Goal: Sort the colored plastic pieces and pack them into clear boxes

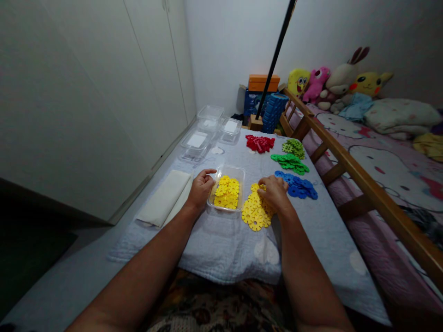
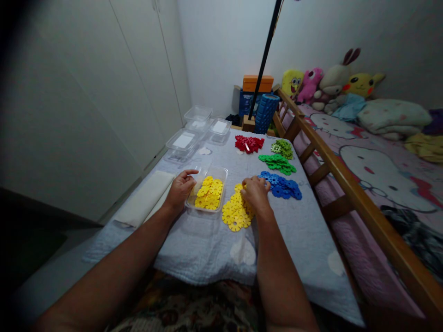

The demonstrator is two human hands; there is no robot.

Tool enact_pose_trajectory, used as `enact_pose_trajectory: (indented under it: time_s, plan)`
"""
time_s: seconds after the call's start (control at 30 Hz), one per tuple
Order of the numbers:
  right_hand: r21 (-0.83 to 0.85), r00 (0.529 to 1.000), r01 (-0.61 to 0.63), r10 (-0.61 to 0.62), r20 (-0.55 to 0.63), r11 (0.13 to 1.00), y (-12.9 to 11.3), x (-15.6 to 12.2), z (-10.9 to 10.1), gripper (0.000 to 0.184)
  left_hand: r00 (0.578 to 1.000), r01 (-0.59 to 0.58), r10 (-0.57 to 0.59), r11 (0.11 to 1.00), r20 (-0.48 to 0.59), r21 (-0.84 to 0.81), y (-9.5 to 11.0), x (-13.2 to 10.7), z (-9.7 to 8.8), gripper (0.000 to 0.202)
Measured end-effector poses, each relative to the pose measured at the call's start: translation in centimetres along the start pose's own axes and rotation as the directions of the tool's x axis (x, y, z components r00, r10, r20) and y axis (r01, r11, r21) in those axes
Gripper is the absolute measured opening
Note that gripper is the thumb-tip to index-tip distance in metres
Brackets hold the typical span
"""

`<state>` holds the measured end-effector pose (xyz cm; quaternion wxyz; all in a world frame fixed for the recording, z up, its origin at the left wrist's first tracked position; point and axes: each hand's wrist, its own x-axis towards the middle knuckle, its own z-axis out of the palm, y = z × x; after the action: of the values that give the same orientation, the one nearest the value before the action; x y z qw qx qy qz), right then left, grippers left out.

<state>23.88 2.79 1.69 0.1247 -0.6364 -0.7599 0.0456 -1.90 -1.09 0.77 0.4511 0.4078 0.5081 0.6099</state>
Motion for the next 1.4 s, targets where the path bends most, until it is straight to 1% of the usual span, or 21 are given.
enact_pose_trajectory:
  time_s: [0.13,0.3,0.47,0.6,0.73,0.97,1.07,1.2,1.4]
  plan:
    - [0.0,1.0,0.014,-0.014,-0.001,1.0,-0.09,0.16,0.26,0.019,1.0,-0.006,0.006,1.0,0.002,0.005,0.09,0.05,0.09,0.037]
    - [0.031,0.999,0.03,-0.029,-0.033,0.999,-0.25,0.23,0.31,0.016,1.0,-0.019,0.019,1.0,-0.004,-0.001,0.14,0.18,0.25,0.037]
    - [0.043,0.999,0.037,-0.036,-0.029,0.998,-0.13,0.39,0.42,0.012,1.0,-0.004,0.004,1.0,0.0,-0.013,0.15,0.31,0.31,0.038]
    - [0.07,0.997,0.053,-0.05,-0.051,0.996,-0.02,0.43,0.58,0.013,1.0,0.009,-0.009,1.0,0.008,-0.027,0.07,0.41,0.32,0.039]
    - [0.083,0.999,0.05,-0.049,-0.017,0.995,-0.18,0.31,0.39,0.014,1.0,-0.002,0.002,1.0,0.009,-0.021,-0.03,0.46,0.27,0.039]
    - [0.052,0.999,0.027,-0.029,0.045,0.998,-0.35,0.2,-0.01,0.018,1.0,0.006,-0.006,1.0,0.007,-0.024,-0.12,0.39,0.24,0.039]
    - [0.054,0.998,0.029,-0.031,0.048,0.998,-0.3,0.21,-0.09,0.018,1.0,0.017,-0.017,0.999,0.006,-0.027,-0.14,0.3,0.27,0.041]
    - [0.055,0.999,0.027,-0.03,0.043,0.998,-0.32,0.23,-0.24,0.017,0.999,0.037,-0.037,0.998,0.015,-0.049,-0.17,0.2,0.27,0.049]
    - [0.077,0.999,0.041,-0.042,0.01,0.996,-0.31,0.08,-0.4,0.016,0.998,0.055,-0.056,0.997,0.013,0.049,-0.22,0.47,0.08,0.046]
